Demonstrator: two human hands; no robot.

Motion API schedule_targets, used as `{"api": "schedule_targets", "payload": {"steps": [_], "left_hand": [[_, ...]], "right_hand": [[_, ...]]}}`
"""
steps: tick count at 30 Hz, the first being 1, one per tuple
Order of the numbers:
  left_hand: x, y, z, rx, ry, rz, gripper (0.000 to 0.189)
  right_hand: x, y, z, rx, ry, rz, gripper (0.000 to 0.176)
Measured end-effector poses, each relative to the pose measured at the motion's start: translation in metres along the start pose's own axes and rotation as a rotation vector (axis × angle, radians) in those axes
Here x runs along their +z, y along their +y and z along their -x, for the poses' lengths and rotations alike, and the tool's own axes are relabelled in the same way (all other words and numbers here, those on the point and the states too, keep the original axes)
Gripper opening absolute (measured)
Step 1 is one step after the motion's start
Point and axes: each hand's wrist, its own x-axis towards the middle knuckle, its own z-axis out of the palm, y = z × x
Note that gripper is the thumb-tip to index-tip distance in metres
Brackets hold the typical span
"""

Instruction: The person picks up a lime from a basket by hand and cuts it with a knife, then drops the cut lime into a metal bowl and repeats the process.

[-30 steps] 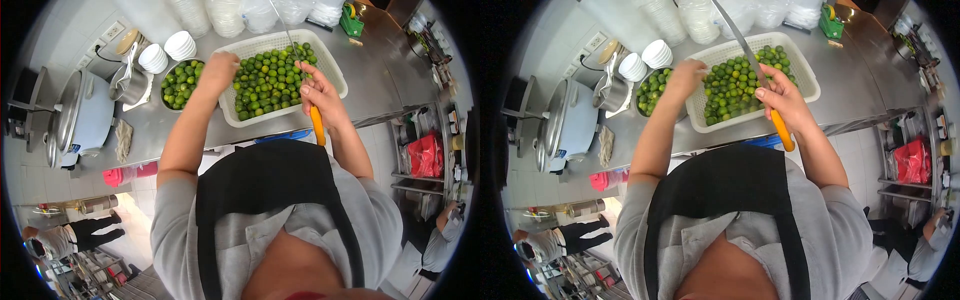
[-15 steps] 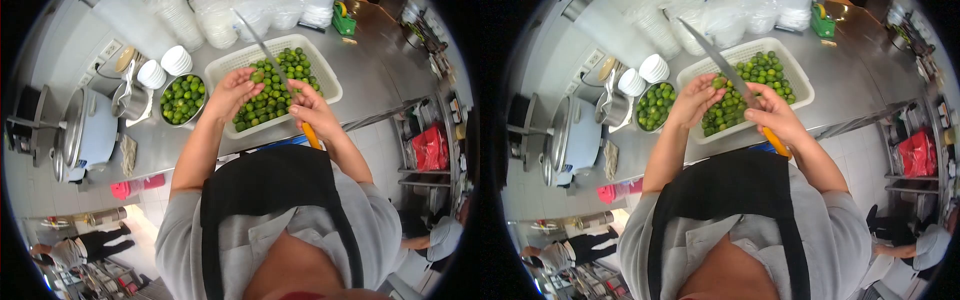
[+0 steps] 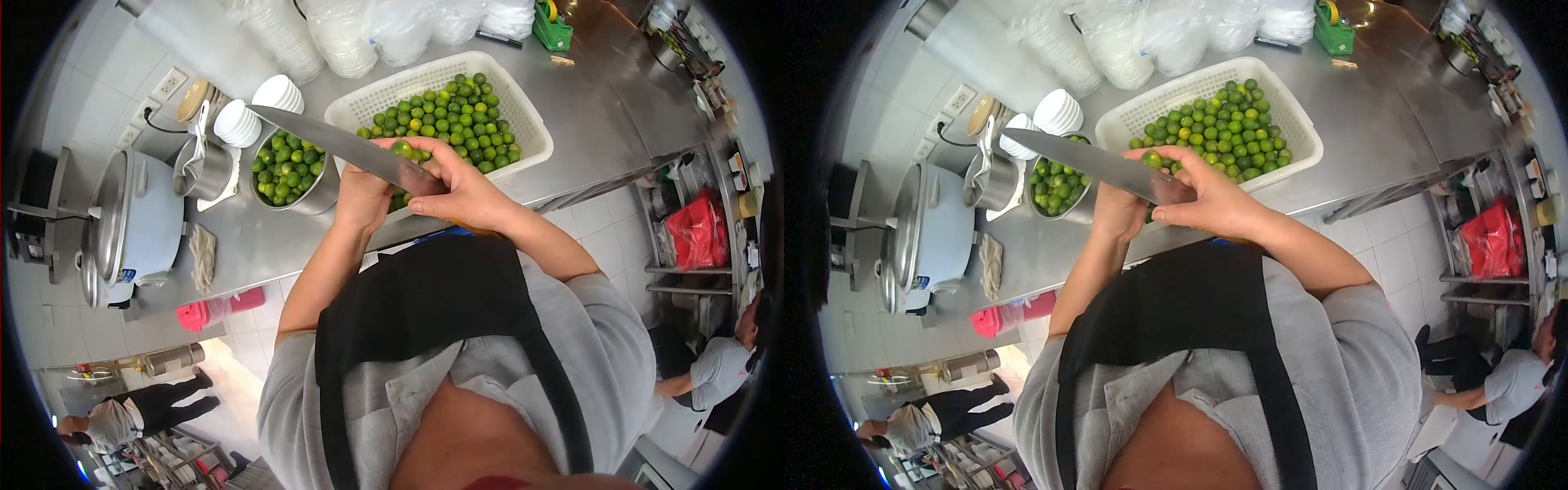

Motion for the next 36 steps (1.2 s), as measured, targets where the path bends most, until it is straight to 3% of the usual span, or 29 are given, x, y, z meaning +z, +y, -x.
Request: {"api": "schedule_targets", "payload": {"steps": [2, 6, 11, 14, 16, 18, 20, 24, 26, 28, 30, 32, 34, 36], "left_hand": [[0.001, 0.001, 0.003, 0.049, 0.022, -0.021, 0.023], [-0.003, 0.003, 0.004, 0.153, 0.006, -0.054, 0.024], [-0.003, 0.004, 0.006, 0.109, 0.0, 0.022, 0.022], [0.005, 0.009, 0.01, 0.064, -0.002, 0.018, 0.021], [0.007, 0.006, 0.01, 0.046, 0.004, 0.032, 0.021], [0.006, 0.0, 0.01, 0.12, -0.016, -0.17, 0.021], [0.014, -0.002, 0.013, 0.138, -0.024, -0.137, 0.021], [0.007, -0.003, 0.014, 0.088, -0.063, -0.032, 0.019], [0.004, 0.0, 0.016, 0.081, 0.008, -0.061, 0.018], [0.007, 0.011, 0.019, 0.095, -0.103, -0.032, 0.017], [-0.006, 0.02, 0.016, 0.116, -0.01, -0.101, 0.018], [-0.035, 0.037, 0.017, 0.452, 0.308, -0.774, 0.023], [-0.056, 0.065, 0.03, 0.594, 0.551, -1.289, 0.027], [-0.092, 0.079, 0.042, 0.519, 0.458, -1.507, 0.026]], "right_hand": [[0.001, -0.002, -0.001, 0.071, -0.034, -0.09, 0.073], [0.0, 0.0, 0.0, 0.025, -0.07, -0.041, 0.075], [-0.001, 0.002, 0.002, -0.191, -0.007, 0.081, 0.074], [-0.011, 0.011, 0.007, -0.088, -0.005, 0.06, 0.074], [-0.011, 0.014, 0.005, -0.145, 0.0, 0.083, 0.072], [-0.01, 0.013, 0.004, -0.202, 0.007, 0.102, 0.07], [-0.008, 0.005, 0.002, 0.073, 0.021, -0.074, 0.063], [-0.007, 0.003, 0.001, 0.117, -0.021, -0.097, 0.057], [-0.005, 0.008, 0.001, 0.024, -0.006, -0.126, 0.058], [-0.003, 0.01, -0.002, 0.031, -0.033, -0.069, 0.065], [-0.002, 0.006, -0.003, 0.095, -0.054, -0.125, 0.071], [0.0, -0.001, -0.003, 0.078, -0.054, -0.125, 0.076], [-0.007, -0.002, 0.0, 0.069, -0.043, -0.101, 0.074], [-0.015, -0.003, 0.0, 0.076, -0.008, -0.11, 0.073]]}}
